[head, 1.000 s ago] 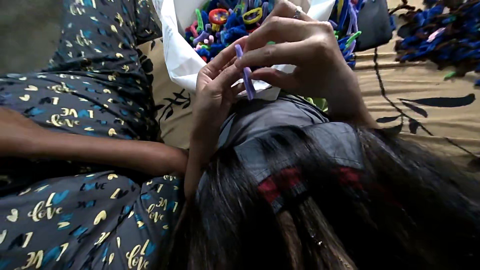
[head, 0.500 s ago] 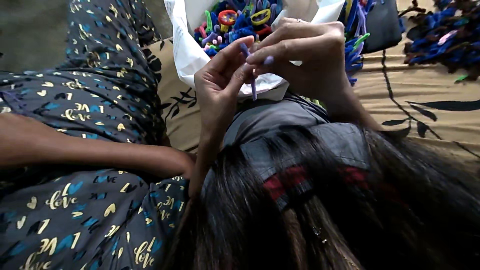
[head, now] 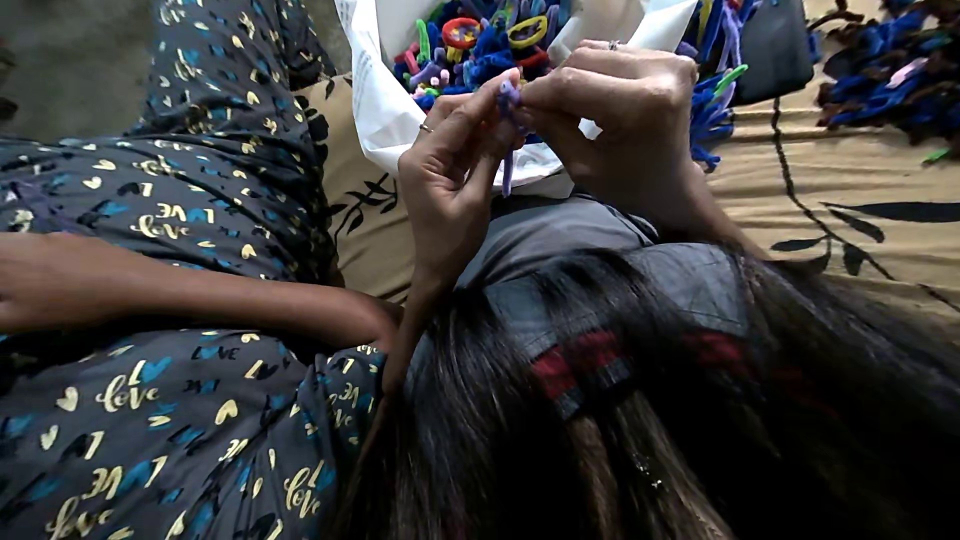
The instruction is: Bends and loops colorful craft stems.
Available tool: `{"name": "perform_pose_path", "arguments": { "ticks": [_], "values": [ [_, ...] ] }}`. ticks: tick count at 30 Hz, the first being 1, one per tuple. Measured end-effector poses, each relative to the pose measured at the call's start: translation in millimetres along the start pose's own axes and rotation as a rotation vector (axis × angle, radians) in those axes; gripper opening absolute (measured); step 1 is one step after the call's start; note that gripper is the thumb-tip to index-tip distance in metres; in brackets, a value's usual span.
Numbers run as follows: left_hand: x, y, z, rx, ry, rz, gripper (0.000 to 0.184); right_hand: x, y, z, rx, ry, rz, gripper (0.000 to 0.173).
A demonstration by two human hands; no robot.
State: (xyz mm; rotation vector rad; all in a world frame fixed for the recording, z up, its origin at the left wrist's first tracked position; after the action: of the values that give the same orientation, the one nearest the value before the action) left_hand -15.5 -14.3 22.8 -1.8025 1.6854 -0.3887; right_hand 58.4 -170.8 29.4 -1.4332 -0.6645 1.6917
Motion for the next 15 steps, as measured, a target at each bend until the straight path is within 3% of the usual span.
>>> {"name": "perform_pose_path", "arguments": {
  "ticks": [4, 7, 9, 11, 15],
  "values": [
    [-28, 3, 46, 0.253, 0.025, 0.151, 0.03, -1, 0, 4, -0.008, 0.041, 0.033, 0.017],
    [-2, 0, 9, 0.066, -0.025, -0.06, 0.017, 0, -1, 7, -0.022, 0.062, 0.052, 0.016],
    [3, -1, 4, 0.059, -0.036, -0.103, 0.014, 1, -1, 7, -0.005, 0.011, 0.06, 0.016],
    [0, -1, 5, 0.095, -0.032, -0.105, 0.013, 0, -1, 4, 0.071, -0.18, 0.103, 0.016],
    [-10, -3, 5, 0.135, 0.044, -0.037, 0.016, 2, -4, -7, 0.281, -0.873, 0.296, 0.015]
  ]
}}
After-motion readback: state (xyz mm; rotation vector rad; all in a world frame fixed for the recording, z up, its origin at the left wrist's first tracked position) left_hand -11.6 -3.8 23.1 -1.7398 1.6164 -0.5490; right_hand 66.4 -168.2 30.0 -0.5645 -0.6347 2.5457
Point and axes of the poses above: each hand's wrist, its own y-axis away from the middle knuckle, its own x-axis out of the palm, z = x × y, the point moved 1 cm from there along -y, towards the middle knuckle, and after that the axes turned 8 degrees about z, right-handed, at the moved point
